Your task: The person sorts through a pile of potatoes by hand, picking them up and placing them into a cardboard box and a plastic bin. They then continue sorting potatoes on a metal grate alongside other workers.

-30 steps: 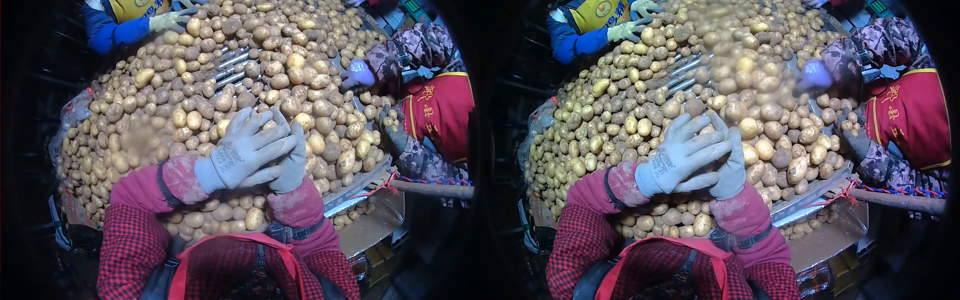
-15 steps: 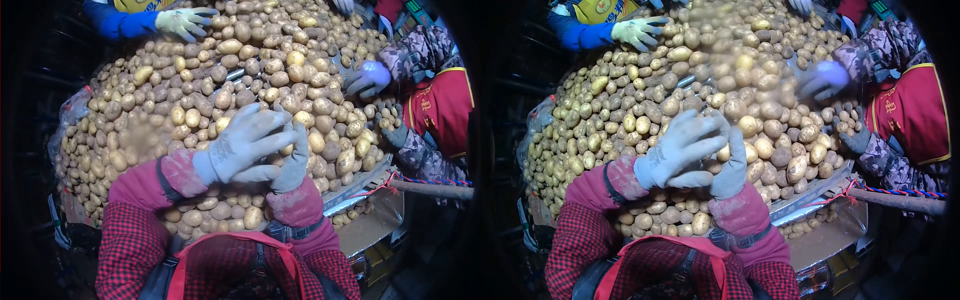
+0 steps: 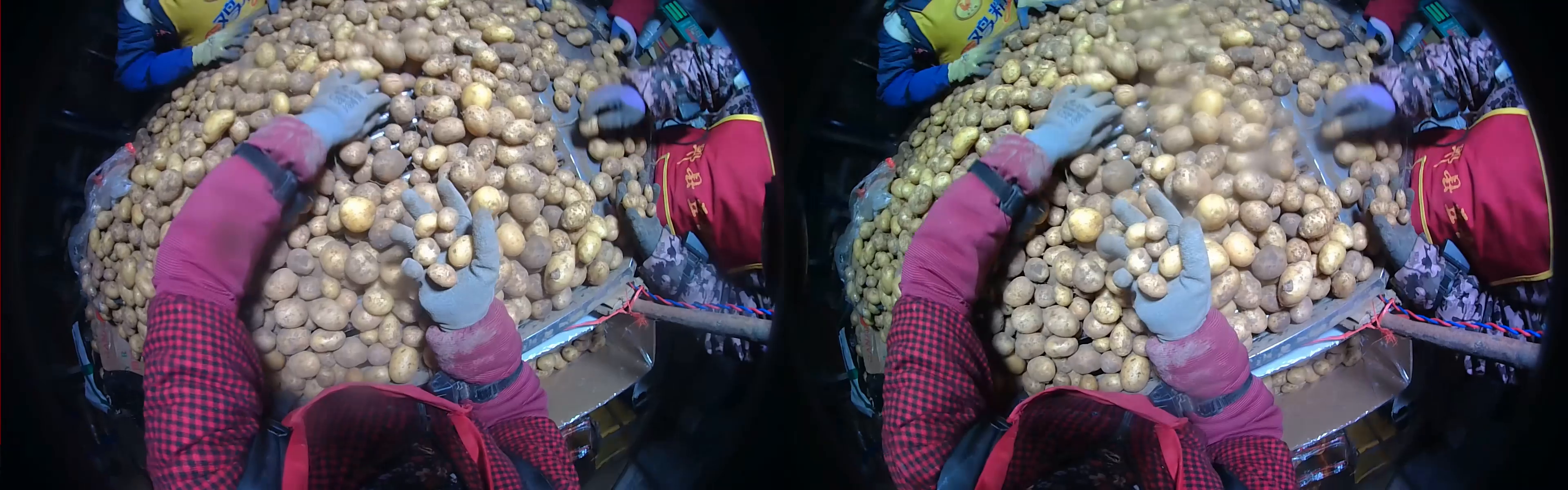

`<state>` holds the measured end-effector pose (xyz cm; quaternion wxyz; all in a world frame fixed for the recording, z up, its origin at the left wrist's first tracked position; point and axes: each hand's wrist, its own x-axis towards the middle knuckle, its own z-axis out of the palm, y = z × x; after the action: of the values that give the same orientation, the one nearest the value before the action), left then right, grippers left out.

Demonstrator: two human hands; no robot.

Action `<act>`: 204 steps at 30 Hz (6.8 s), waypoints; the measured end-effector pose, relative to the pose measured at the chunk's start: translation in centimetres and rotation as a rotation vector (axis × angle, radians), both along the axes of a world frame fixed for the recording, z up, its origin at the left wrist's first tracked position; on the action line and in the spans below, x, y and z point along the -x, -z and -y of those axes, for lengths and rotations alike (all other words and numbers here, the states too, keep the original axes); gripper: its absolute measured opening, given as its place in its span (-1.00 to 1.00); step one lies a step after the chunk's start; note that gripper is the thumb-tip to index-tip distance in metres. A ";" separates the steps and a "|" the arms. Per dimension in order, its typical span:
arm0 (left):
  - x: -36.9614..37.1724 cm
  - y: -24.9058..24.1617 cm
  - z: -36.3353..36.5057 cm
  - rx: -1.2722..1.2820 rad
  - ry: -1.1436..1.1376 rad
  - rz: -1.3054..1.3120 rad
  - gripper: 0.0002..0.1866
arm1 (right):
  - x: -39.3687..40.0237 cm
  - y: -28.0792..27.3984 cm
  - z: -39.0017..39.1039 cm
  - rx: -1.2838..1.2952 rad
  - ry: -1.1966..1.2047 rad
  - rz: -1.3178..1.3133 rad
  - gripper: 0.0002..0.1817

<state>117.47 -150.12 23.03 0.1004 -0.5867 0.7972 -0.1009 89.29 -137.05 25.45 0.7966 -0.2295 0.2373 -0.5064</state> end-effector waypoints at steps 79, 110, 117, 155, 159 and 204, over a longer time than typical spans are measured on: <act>7.9 -6.0 -13.3 -0.124 0.165 -0.809 -0.52 | 3.2 0.3 2.1 -0.353 -0.149 0.626 -0.27; 15.6 0.3 -0.9 -0.199 0.175 -0.787 -0.16 | 2.2 0.0 0.3 -0.120 -0.286 0.228 -0.30; 15.8 -0.6 4.6 -0.334 0.196 -1.165 -0.12 | 1.6 -0.4 0.5 -0.258 -0.126 0.150 -0.27; 9.0 0.2 -3.2 -0.301 0.223 -0.752 -0.55 | 1.5 0.2 0.5 -0.202 -0.289 0.235 -0.25; 6.4 -0.9 -4.3 -0.031 0.006 -0.836 -0.55 | 1.6 1.0 0.3 -0.114 -0.284 0.294 -0.23; -0.9 1.8 -1.1 -0.253 -0.545 -0.340 -0.55 | 1.9 -0.2 0.4 -0.195 -0.350 0.282 -0.26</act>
<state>118.40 -149.04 21.22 0.0613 -0.7693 0.6228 0.1285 87.40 -137.47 25.61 0.9158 -0.1159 0.1281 -0.3626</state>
